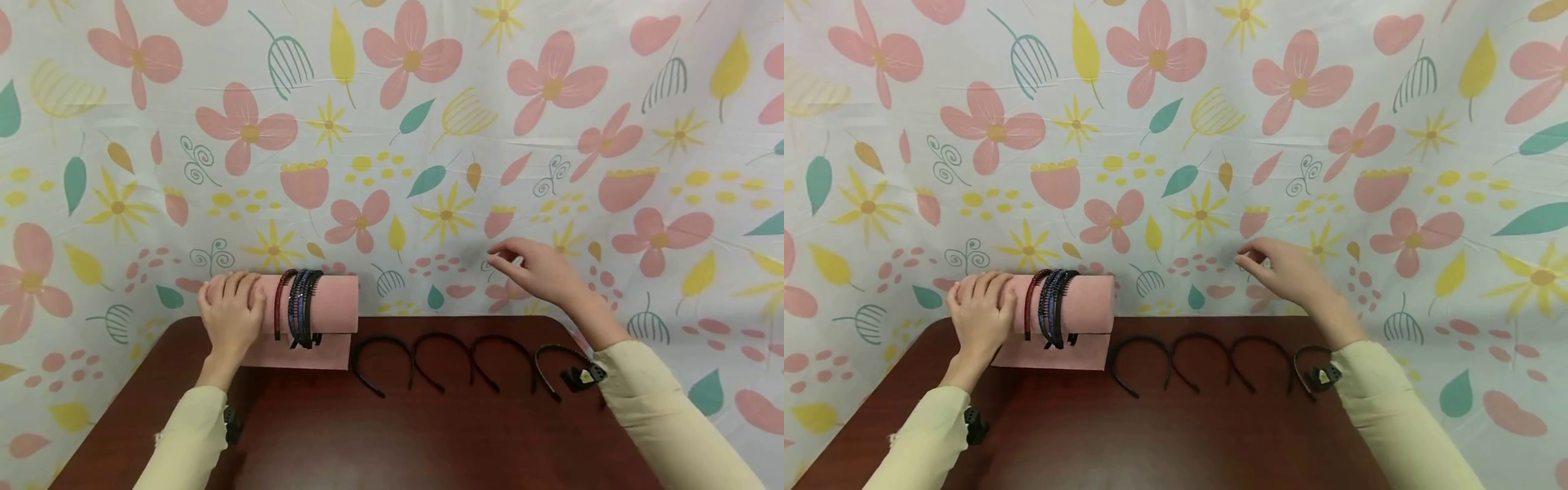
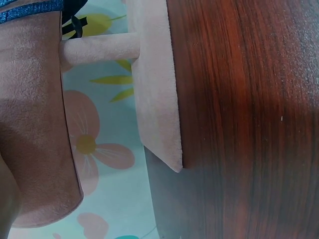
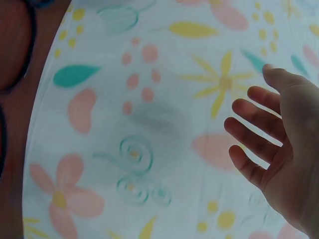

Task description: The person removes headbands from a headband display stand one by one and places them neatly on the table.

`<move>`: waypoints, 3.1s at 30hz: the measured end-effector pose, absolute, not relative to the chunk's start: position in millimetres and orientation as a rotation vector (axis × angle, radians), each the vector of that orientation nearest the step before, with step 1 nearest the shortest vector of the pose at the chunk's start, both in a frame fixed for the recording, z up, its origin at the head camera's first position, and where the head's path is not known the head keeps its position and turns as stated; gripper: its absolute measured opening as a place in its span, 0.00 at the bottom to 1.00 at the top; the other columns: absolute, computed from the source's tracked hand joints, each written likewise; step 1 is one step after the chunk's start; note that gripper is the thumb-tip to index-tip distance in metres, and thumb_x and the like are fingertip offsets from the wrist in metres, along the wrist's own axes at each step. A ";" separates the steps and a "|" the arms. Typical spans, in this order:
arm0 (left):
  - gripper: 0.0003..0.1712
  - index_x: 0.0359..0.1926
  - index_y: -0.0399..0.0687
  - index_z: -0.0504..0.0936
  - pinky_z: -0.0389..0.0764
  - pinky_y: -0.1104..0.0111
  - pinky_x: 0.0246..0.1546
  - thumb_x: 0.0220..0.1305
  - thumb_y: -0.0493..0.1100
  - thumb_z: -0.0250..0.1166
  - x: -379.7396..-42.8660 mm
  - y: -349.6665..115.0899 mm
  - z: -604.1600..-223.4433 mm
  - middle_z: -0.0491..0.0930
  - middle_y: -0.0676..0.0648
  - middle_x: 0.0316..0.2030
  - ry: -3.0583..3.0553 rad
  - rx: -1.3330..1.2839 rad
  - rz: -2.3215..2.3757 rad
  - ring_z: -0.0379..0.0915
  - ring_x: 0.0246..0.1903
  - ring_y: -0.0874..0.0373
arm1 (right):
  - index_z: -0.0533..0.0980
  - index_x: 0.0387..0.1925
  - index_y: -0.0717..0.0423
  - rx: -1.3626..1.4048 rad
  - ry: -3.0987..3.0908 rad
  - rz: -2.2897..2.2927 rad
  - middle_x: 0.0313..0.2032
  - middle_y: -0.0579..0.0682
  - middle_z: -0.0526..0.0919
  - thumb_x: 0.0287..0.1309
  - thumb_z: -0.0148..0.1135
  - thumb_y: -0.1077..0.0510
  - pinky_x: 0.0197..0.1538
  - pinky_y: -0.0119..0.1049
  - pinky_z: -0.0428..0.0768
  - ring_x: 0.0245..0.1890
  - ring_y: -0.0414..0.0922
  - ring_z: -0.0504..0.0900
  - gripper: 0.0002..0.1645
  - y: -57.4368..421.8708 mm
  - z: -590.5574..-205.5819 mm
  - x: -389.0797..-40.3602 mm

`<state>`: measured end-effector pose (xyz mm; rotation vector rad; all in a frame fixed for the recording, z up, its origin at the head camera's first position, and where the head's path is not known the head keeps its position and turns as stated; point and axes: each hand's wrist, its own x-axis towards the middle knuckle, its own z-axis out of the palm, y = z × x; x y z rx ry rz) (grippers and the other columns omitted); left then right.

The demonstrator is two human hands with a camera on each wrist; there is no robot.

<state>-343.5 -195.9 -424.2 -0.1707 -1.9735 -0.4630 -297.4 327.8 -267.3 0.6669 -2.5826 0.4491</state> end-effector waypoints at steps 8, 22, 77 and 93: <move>0.25 0.49 0.47 0.82 0.54 0.38 0.64 0.70 0.57 0.46 -345.7 -198.1 -425.2 0.80 0.40 0.52 -1.979 -0.162 -0.430 0.69 0.58 0.40 | 0.81 0.50 0.47 0.879 -2.570 0.415 0.37 0.42 0.85 0.68 0.58 0.45 0.43 0.44 0.80 0.38 0.39 0.83 0.17 265.7 -263.1 -300.4; 0.24 0.49 0.49 0.82 0.54 0.38 0.64 0.70 0.57 0.48 -346.0 -198.8 -425.3 0.80 0.42 0.51 -1.996 -0.160 -0.433 0.68 0.58 0.42 | 0.81 0.51 0.47 1.032 -2.534 0.304 0.42 0.45 0.86 0.66 0.60 0.44 0.42 0.41 0.82 0.40 0.40 0.84 0.17 187.8 -271.4 -309.9; 0.25 0.50 0.49 0.83 0.54 0.38 0.65 0.71 0.57 0.46 -350.2 -197.3 -427.4 0.80 0.42 0.52 -2.007 -0.136 -0.425 0.68 0.59 0.43 | 0.64 0.72 0.45 0.948 -2.664 0.233 0.67 0.49 0.70 0.54 0.57 0.23 0.65 0.56 0.68 0.68 0.51 0.68 0.51 60.2 -337.0 -358.1; 0.24 0.50 0.48 0.83 0.53 0.39 0.66 0.71 0.56 0.47 -347.9 -199.0 -425.3 0.80 0.42 0.52 -1.995 -0.140 -0.424 0.69 0.59 0.42 | 0.56 0.76 0.45 0.864 -2.761 0.212 0.74 0.48 0.63 0.47 0.54 0.17 0.68 0.59 0.64 0.74 0.51 0.61 0.62 41.3 -349.1 -361.2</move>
